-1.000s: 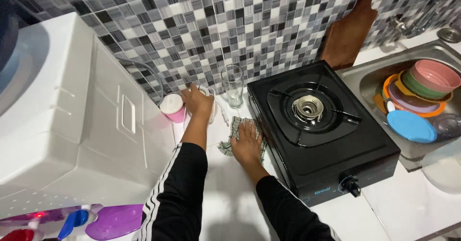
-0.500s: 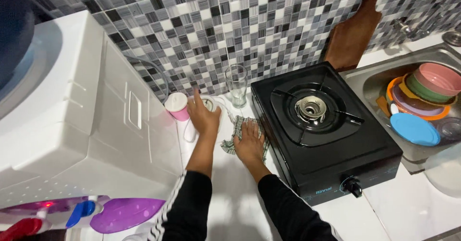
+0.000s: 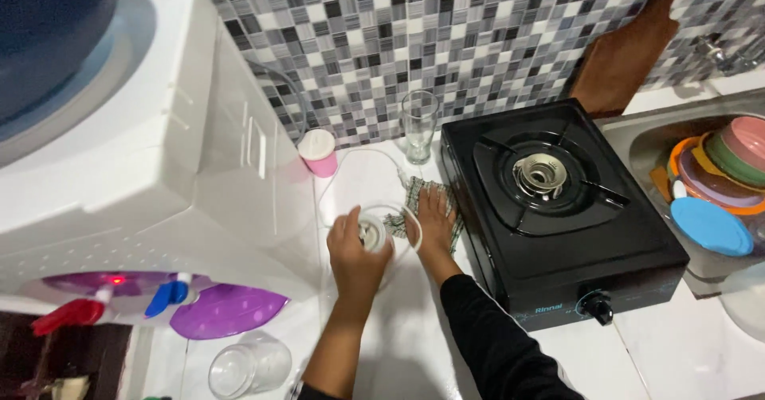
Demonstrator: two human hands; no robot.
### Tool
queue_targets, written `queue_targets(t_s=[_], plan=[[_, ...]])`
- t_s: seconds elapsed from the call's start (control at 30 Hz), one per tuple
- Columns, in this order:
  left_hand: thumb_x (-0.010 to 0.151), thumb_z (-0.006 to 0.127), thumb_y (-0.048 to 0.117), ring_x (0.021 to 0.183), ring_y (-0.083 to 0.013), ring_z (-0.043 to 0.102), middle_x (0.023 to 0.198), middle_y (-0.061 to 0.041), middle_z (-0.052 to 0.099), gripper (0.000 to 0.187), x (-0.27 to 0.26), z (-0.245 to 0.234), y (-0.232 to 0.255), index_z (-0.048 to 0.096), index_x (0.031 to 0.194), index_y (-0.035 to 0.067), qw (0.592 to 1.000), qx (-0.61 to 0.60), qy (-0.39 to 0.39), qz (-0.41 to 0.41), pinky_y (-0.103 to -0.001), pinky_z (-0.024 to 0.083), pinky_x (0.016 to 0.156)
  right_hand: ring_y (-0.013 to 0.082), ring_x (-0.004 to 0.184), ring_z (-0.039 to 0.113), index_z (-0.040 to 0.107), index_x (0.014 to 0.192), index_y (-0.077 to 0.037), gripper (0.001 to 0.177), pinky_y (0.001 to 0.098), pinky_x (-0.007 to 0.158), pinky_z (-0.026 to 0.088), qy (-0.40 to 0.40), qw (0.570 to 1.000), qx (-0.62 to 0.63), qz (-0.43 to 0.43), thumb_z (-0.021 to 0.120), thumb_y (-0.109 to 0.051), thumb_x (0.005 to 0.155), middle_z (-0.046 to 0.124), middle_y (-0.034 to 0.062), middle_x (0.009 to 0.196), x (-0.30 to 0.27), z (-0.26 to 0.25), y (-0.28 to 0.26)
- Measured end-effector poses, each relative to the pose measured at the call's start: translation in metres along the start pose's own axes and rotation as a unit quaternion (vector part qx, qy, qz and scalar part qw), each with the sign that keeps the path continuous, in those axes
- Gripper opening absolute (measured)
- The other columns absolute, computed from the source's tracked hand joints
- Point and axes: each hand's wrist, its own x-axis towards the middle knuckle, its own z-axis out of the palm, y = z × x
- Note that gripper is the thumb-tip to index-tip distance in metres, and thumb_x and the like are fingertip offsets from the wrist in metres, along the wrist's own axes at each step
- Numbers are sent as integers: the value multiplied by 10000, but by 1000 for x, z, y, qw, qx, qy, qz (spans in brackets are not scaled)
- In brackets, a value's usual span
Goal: Washing and drying kitchen containers and wiping the countertop.
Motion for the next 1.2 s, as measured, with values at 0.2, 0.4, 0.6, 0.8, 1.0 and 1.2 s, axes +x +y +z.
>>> queue_targets(t_s=[0.2, 0.4, 0.6, 0.8, 1.0, 1.2], plan=[[621, 866, 102, 1092, -399, 559, 1158, -189, 610, 777, -33, -40, 6, 568, 1325, -32, 996, -11, -79, -36, -475, 462, 961, 316, 1542, 223, 501, 1482, -112, 617, 576, 1224, 156, 35, 996, 71, 26, 536, -388, 932, 330, 133, 1644, 4, 10, 7], [603, 879, 100, 1085, -383, 568, 1157, -174, 603, 881, -44, -60, 3, 492, 1388, -2, 990, -25, -114, -77, -459, 468, 949, 325, 1380, 443, 675, 1295, -131, 417, 555, 1151, 328, 105, 981, 160, 41, 603, -319, 930, 533, 123, 1450, 16, 1, 0], [677, 903, 159, 1160, -428, 558, 1282, -250, 563, 1044, -56, -54, -13, 306, 1518, -7, 996, -62, -61, -19, -475, 495, 950, 387, 1134, 563, 707, 1214, -141, 399, 552, 972, 440, 143, 971, 128, -142, 722, -230, 826, 609, 173, 1206, 43, -6, -28], [605, 954, 213, 1300, -404, 480, 1454, -269, 383, 1212, -66, -54, -33, 198, 1529, 7, 985, -117, -105, -78, -452, 468, 1043, 354, 1070, 600, 726, 1078, -168, 212, 587, 906, 383, 37, 993, -22, -109, 679, -211, 876, 634, 130, 1121, 85, 30, -7], [670, 939, 211, 1460, -418, 345, 1567, -263, 306, 1181, -93, -50, -47, 183, 1548, -18, 982, -128, -90, -107, -455, 315, 1188, 277, 1025, 648, 788, 917, -197, 148, 567, 951, 378, 149, 973, -71, -163, 642, -187, 896, 710, 45, 983, 56, -6, -15], [766, 860, 219, 1453, -453, 308, 1556, -308, 281, 1089, -115, -58, -57, 149, 1544, -58, 984, -72, -119, -111, -489, 269, 1198, 277, 950, 664, 822, 926, -283, 207, 552, 833, 385, 144, 970, -121, -156, 665, -161, 868, 736, 34, 933, 17, -79, -16]])
